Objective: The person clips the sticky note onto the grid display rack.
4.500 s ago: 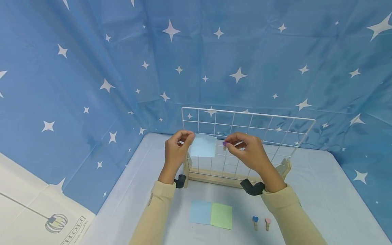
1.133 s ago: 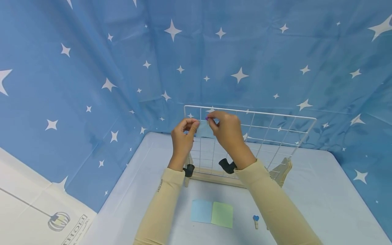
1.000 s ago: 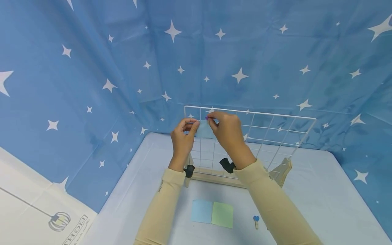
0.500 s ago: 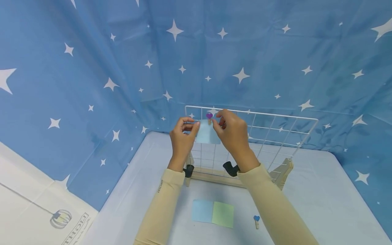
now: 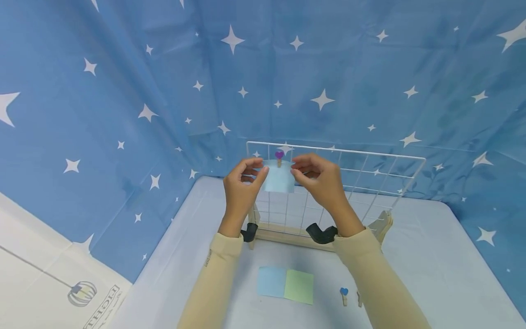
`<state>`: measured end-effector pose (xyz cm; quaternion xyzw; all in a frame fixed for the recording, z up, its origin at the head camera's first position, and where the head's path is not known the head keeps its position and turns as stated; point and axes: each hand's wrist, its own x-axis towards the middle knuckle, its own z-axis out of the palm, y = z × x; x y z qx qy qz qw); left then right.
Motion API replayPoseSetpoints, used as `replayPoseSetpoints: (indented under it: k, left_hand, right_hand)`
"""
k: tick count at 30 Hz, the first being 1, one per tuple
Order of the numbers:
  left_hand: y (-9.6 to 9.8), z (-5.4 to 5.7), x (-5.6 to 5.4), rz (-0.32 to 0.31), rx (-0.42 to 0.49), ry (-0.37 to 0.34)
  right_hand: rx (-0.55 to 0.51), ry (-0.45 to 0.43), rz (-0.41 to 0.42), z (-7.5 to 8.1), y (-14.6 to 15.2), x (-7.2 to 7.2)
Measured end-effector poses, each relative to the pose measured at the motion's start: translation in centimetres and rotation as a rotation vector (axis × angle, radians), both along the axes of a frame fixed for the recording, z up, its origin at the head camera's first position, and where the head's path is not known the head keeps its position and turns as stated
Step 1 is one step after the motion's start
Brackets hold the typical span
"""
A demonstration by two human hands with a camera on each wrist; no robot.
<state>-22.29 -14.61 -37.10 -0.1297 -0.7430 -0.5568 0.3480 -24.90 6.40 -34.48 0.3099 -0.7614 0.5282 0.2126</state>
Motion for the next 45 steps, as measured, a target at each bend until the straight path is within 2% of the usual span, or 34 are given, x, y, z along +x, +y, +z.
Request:
replayPoseSetpoints:
  k: [3, 6, 11, 16, 22, 30, 35, 45]
  left_hand:
    - [0.0, 0.2, 0.5, -0.055, 0.015, -0.043]
    - [0.0, 0.3, 0.8, -0.114, 0.019, -0.074]
    - [-0.2, 0.1, 1.1, -0.203, 0.008, -0.113]
    - [-0.4, -0.1, 1.5, -0.26, -0.009, -0.158]
    - [-0.7, -0.5, 2.0, -0.297, -0.025, -0.193]
    - [-1.0, -1.2, 2.5, -0.317, -0.047, -0.175]
    - [-1.4, -1.7, 2.8, -0.334, -0.03, -0.193]
    - [-2.1, -3.1, 3.2, -0.359, -0.058, -0.188]
  right_hand:
    - [-0.05, -0.106, 0.085, -0.2, 0.8, 0.1]
    - [-0.082, -0.162, 0.16, -0.5, 1.6, 0.2]
    - [-0.077, -0.188, 0.232, -1.1, 2.6, 0.4]
    - [-0.058, -0.199, 0.249, -1.8, 3.6, 0.6]
    - [-0.046, -0.185, 0.252, -2.5, 4.6, 0.9]
    - [-0.056, -0.185, 0.261, -3.2, 5.9, 1.4]
    - [-0.051, -0.182, 0.248, -3.7, 6.8, 1.7]
    - [-0.045, -0.181, 0.242, -4.6, 8.2, 2.5]
